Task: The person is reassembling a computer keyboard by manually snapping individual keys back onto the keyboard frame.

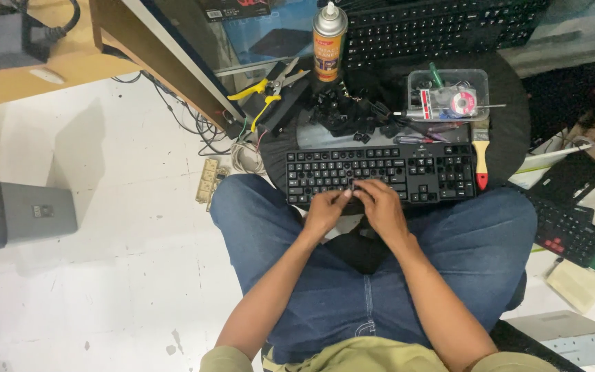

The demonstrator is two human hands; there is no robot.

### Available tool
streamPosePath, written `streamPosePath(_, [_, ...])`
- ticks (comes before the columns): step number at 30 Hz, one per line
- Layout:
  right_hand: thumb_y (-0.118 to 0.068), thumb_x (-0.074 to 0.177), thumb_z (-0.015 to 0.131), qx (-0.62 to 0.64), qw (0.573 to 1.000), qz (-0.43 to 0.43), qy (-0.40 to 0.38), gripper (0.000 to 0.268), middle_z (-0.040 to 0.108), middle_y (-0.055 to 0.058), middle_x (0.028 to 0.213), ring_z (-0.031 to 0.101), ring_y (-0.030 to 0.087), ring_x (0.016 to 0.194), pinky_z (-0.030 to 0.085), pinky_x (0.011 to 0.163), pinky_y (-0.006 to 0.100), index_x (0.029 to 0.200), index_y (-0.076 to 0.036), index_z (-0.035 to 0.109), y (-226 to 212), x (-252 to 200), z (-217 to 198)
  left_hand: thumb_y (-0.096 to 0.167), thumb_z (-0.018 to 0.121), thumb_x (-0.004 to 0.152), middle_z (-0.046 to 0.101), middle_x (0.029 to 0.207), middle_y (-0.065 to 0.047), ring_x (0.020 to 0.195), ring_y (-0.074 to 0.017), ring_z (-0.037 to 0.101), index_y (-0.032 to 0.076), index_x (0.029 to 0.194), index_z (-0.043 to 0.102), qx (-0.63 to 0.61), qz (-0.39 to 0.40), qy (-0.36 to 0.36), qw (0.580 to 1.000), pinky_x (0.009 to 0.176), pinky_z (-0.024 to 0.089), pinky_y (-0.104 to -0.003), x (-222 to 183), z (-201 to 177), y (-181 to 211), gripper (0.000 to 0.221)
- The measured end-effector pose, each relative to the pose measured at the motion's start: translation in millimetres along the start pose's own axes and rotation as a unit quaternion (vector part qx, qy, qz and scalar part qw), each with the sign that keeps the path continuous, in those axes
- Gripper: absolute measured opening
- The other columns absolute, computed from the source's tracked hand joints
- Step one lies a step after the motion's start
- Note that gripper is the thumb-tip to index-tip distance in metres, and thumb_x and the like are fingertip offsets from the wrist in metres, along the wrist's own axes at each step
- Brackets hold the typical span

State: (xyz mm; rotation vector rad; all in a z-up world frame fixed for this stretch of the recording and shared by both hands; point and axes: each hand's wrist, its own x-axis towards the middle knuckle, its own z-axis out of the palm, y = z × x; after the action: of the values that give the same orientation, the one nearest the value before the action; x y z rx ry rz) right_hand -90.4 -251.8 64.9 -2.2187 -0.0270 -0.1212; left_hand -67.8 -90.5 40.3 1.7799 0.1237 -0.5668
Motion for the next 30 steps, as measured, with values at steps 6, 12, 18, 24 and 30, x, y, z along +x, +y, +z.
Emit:
streamPosePath(6, [-0.013,0.097,0.075,-0.051,0.994,-0.073,0.058,0.017,0.075,0.017,0.104,0.071,0.039,0.102,0.057,0.086,0.045,0.112,-0.005,0.079,40,56,-2,0.029,0.062,0.102,0.073,0.109,-0.03,0.11,-0.047,0.069,-0.006,0.116,0.074,0.109,0.0,-0.11,0.988,0.088,0.056,-0.052,-18,2,17,0.039])
streamPosePath(12, [-0.013,0.099,0.071,-0.083,0.991,-0.102,0.018,0.015,0.075,0.016,0.099,0.07,0.04,0.098,0.057,0.085,0.048,0.11,-0.007,0.081,55,88,9,0.023,0.058,0.101,0.074,0.105,-0.03,0.108,-0.0502,0.068,-0.005,0.108,0.076,0.169,0.009,-0.14,0.976,0.085,0.057,-0.054,-25,0,28,0.034])
streamPosePath(18, [-0.024,0.095,0.074,-0.153,0.98,-0.129,-0.001,0.015,0.074,0.01,0.102,0.07,0.034,0.101,0.057,0.087,0.042,0.105,-0.015,0.081,64,89,14,0.026,0.057,0.102,0.076,0.105,-0.026,0.107,-0.043,0.071,-0.002,0.111,0.077,0.183,-0.02,-0.142,0.973,0.086,0.058,-0.049,-25,-3,34,0.035])
streamPosePath(24, [-0.02,0.096,0.074,-0.151,0.98,-0.132,-0.009,0.014,0.075,0.01,0.103,0.069,0.032,0.102,0.057,0.089,0.04,0.106,-0.012,0.081,52,88,11,0.033,0.058,0.102,0.074,0.113,-0.027,0.113,-0.0439,0.069,-0.004,0.118,0.074,0.176,-0.035,-0.164,0.97,0.089,0.058,-0.049,-17,-3,25,0.044])
streamPosePath(30, [-0.019,0.101,0.07,-0.158,0.98,-0.119,-0.02,0.015,0.075,0.01,0.102,0.069,0.03,0.101,0.057,0.086,0.037,0.107,-0.009,0.081,61,90,17,0.028,0.058,0.101,0.073,0.114,-0.028,0.113,-0.0433,0.069,-0.005,0.119,0.073,0.174,-0.044,-0.156,0.971,0.089,0.058,-0.049,-28,-9,47,0.041])
